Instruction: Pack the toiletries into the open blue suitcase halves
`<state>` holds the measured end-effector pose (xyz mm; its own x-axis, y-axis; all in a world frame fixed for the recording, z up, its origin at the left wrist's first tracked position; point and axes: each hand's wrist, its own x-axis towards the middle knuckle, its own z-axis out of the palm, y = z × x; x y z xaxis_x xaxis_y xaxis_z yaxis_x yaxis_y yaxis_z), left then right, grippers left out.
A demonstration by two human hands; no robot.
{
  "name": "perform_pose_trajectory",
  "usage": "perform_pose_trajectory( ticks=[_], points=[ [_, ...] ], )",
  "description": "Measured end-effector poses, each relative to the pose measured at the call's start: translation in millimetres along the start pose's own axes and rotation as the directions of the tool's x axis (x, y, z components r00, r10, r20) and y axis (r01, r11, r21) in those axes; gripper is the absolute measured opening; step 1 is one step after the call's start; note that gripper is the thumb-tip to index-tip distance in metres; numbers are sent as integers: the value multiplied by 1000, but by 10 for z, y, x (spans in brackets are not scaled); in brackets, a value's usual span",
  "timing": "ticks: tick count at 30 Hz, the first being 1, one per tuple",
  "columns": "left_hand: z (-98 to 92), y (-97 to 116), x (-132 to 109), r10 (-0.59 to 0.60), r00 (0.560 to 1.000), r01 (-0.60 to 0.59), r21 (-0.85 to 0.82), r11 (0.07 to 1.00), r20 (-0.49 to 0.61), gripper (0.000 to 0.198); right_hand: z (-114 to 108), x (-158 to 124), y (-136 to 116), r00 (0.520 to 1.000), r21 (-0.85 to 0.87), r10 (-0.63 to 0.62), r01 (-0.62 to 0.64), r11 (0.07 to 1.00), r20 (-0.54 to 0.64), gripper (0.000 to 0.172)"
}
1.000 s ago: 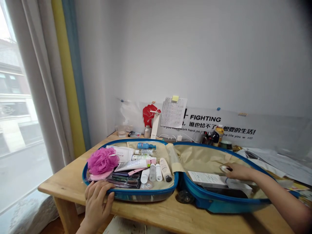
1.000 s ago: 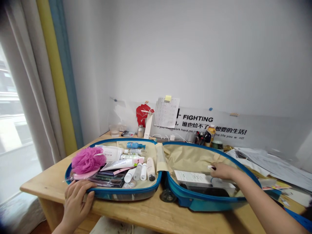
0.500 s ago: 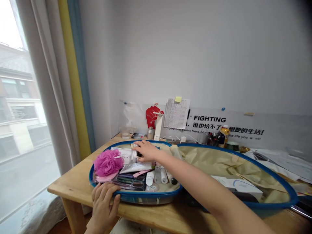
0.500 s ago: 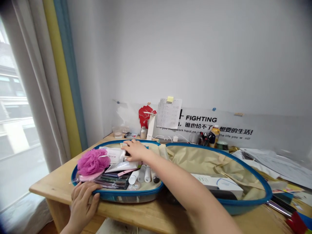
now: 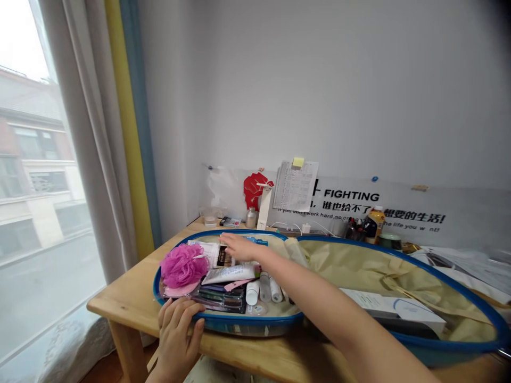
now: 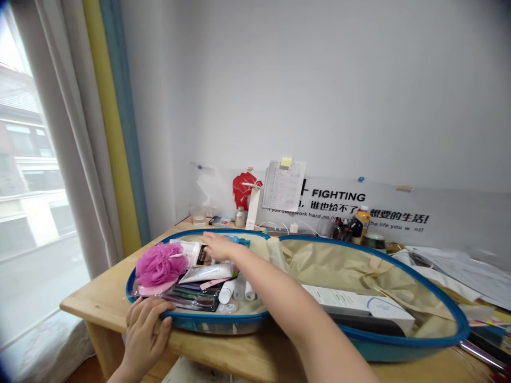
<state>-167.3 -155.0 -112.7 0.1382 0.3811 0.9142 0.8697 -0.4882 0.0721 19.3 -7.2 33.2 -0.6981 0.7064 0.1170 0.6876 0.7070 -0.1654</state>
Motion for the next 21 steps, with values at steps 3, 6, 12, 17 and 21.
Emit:
perform_pose_trajectory(
  ticks=[3, 6, 12, 17, 21],
  points=[
    [2, -7, -9, -8, 1000, 8, 6, 1000, 5, 14, -344, -272, 199, 996, 54, 58, -55, 997, -61, 49],
    [9, -9, -15, -9, 1000, 9, 7, 1000, 8, 15, -691, -735, 467, 985, 95, 151, -144, 985, -78, 45],
    [2, 6, 22, 13, 1000, -13, 10, 1000, -12, 14, -965, -1953, 878, 901, 127, 429, -434, 892, 64, 42],
    [-6, -19, 40, 57, 998, -56, 30, 998, -20, 14, -776, -2686, 960, 778, 59, 575, -605, 794, 254, 69],
    [-6, -34, 38, 70, 997, -69, 38, 997, -21, 13, -671, -2876, 976, 698, 0, 618, -663, 749, 361, 86]
  ],
)
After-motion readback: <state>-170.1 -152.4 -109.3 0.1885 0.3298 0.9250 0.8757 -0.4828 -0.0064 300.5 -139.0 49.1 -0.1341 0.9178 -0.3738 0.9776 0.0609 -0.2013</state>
